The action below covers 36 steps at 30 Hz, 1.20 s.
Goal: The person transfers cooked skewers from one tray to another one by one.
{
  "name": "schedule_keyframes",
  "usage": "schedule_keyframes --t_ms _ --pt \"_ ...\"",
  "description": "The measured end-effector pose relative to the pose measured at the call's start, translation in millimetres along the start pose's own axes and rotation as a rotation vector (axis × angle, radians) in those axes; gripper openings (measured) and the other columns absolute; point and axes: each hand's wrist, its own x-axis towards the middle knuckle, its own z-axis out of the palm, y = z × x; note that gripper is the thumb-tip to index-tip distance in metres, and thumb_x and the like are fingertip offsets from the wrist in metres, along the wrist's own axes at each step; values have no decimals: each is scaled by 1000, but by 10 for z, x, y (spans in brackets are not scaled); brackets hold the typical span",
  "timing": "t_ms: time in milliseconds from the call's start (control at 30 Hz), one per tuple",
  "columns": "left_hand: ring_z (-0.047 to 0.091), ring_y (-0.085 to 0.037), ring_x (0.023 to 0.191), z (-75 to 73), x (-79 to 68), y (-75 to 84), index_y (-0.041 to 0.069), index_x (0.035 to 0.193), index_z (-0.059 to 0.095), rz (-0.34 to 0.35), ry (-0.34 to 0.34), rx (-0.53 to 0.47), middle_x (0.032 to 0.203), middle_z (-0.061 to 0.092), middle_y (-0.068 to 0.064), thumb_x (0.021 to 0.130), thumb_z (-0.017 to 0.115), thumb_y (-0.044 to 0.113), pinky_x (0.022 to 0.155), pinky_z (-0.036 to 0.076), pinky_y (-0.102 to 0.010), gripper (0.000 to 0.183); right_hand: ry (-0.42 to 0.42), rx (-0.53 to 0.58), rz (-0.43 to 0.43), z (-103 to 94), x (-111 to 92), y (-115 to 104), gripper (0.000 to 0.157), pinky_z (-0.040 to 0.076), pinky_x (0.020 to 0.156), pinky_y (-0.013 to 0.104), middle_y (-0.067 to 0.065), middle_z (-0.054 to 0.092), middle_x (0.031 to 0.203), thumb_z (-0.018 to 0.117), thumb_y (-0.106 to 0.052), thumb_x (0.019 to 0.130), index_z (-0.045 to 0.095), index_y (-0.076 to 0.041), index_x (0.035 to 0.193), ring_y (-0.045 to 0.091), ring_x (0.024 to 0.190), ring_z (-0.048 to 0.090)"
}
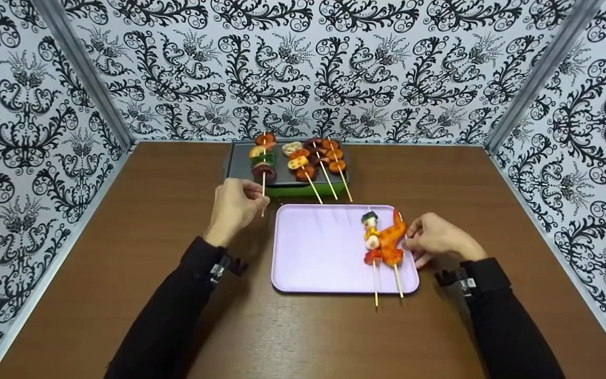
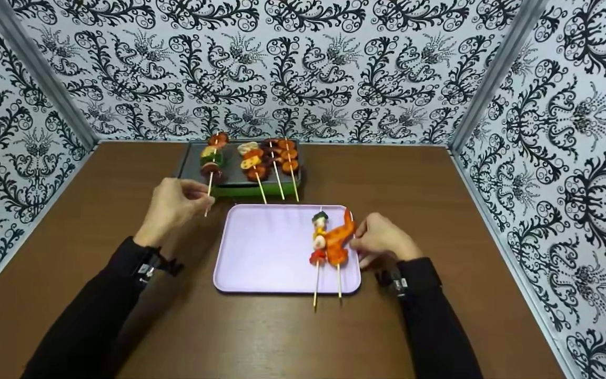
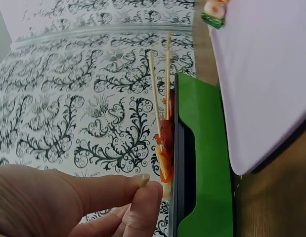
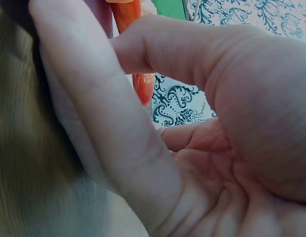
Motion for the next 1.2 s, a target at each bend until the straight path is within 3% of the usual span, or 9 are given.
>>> schedule_keyframes --t_ms 233,467,633,1200 --pt "83 -28 88 10 -162 -6 5 103 90 72 54 26 91 88 -10 96 87 8 83 65 -39 8 -1 -2 5 -5 6 6 26 74 67 37 10 72 93 76 -6 107 65 11 124 19 71 81" --pt "83 -23 76 25 -329 -24 2 103 90 105 50 47 86 87 -8 96 89 8 79 67 -39 9 0 6 7 0 9 5 26 73 67 36 9 72 93 76 -6 107 65 11 124 19 70 81" --pt "83 -23 78 31 -470 -17 2 101 89 132 46 47 87 87 -7 93 91 6 79 68 -41 10 2 6 -2 9 4 -5 24 74 67 36 8 72 89 76 -6 106 67 11 121 18 70 80" --pt "75 -8 72 56 -933 -24 6 98 88 121 -58 70 82 84 -1 90 90 2 76 66 -31 9 13 -6 -2 -1 -1 11 24 73 66 35 9 73 94 78 -7 105 68 10 120 18 70 80"
